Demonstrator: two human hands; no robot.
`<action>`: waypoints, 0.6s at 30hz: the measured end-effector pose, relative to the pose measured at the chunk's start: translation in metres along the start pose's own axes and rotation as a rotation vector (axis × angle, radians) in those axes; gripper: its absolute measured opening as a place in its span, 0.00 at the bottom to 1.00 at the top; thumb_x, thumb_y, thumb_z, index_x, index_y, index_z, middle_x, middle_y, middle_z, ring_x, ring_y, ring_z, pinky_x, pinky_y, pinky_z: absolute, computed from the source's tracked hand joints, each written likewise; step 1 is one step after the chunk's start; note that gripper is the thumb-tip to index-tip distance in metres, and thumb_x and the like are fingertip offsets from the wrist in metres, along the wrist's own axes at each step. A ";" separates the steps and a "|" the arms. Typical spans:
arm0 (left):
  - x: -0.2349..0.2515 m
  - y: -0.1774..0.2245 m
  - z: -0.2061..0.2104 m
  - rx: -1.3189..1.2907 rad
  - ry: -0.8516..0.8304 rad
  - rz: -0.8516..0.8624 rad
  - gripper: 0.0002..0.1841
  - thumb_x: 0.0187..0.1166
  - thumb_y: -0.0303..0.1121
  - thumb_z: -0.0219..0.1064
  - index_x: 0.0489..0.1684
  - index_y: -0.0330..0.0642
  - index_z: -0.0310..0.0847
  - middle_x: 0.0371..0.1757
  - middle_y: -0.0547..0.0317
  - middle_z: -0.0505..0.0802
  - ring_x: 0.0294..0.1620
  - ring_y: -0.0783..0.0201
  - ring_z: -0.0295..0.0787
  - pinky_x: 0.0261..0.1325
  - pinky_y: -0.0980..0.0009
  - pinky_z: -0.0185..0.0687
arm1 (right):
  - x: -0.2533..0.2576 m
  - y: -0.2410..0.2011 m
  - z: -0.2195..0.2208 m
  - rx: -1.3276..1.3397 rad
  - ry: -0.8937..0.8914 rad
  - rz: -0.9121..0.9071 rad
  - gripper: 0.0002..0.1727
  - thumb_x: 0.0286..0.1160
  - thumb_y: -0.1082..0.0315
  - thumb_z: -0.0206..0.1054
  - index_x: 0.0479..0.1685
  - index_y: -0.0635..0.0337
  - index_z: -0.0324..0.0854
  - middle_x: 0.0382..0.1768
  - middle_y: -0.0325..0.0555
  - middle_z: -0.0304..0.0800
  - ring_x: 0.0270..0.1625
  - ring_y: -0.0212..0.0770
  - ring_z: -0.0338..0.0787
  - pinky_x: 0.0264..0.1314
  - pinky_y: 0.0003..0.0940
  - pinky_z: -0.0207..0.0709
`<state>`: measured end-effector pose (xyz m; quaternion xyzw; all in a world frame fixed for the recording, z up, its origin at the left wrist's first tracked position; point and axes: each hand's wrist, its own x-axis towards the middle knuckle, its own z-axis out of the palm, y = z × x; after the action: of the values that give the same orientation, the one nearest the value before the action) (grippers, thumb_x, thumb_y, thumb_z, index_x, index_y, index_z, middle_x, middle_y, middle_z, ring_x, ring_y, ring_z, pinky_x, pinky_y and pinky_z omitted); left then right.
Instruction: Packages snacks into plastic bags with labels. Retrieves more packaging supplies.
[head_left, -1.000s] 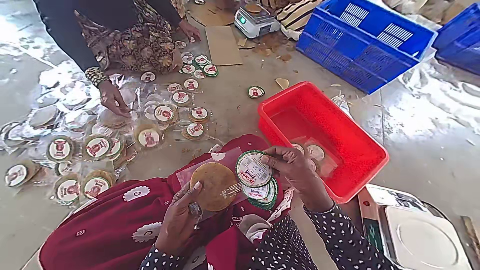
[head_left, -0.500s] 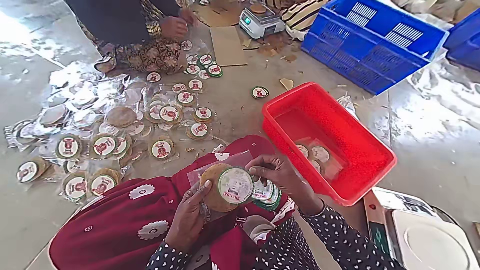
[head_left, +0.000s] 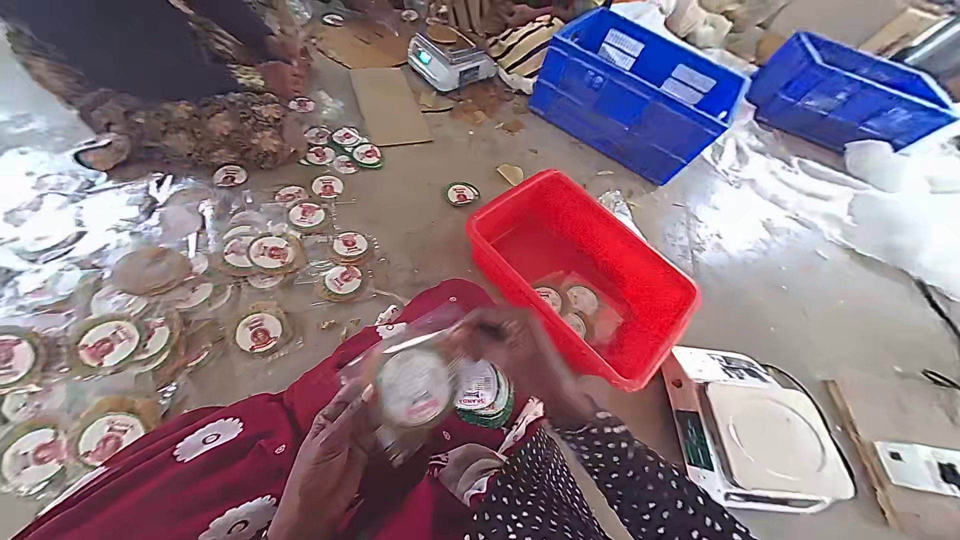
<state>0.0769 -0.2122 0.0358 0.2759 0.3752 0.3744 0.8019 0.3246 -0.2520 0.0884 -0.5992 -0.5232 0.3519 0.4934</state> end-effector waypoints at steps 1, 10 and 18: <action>0.003 0.006 -0.003 0.041 -0.055 0.015 0.16 0.90 0.30 0.52 0.65 0.34 0.80 0.49 0.46 0.95 0.46 0.55 0.96 0.52 0.58 0.95 | 0.002 -0.001 -0.015 -0.040 0.106 -0.031 0.06 0.78 0.72 0.68 0.43 0.64 0.89 0.33 0.39 0.92 0.31 0.28 0.88 0.36 0.27 0.86; 0.061 0.086 -0.089 0.384 0.524 0.188 0.12 0.88 0.27 0.60 0.63 0.31 0.77 0.48 0.49 0.89 0.40 0.61 0.90 0.46 0.65 0.88 | 0.010 0.108 -0.178 -0.236 0.561 0.161 0.23 0.88 0.59 0.60 0.71 0.68 0.71 0.58 0.42 0.81 0.54 0.21 0.83 0.58 0.24 0.82; 0.184 0.073 -0.211 0.852 0.862 -0.120 0.43 0.78 0.42 0.73 0.85 0.21 0.56 0.80 0.22 0.73 0.82 0.33 0.69 0.82 0.39 0.66 | -0.033 0.193 -0.187 -0.096 0.558 0.760 0.19 0.89 0.63 0.52 0.66 0.68 0.73 0.47 0.50 0.90 0.40 0.39 0.93 0.43 0.39 0.89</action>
<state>-0.0416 0.0117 -0.1033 0.3743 0.7978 0.2234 0.4166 0.5475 -0.3194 -0.0501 -0.8419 -0.1298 0.3084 0.4233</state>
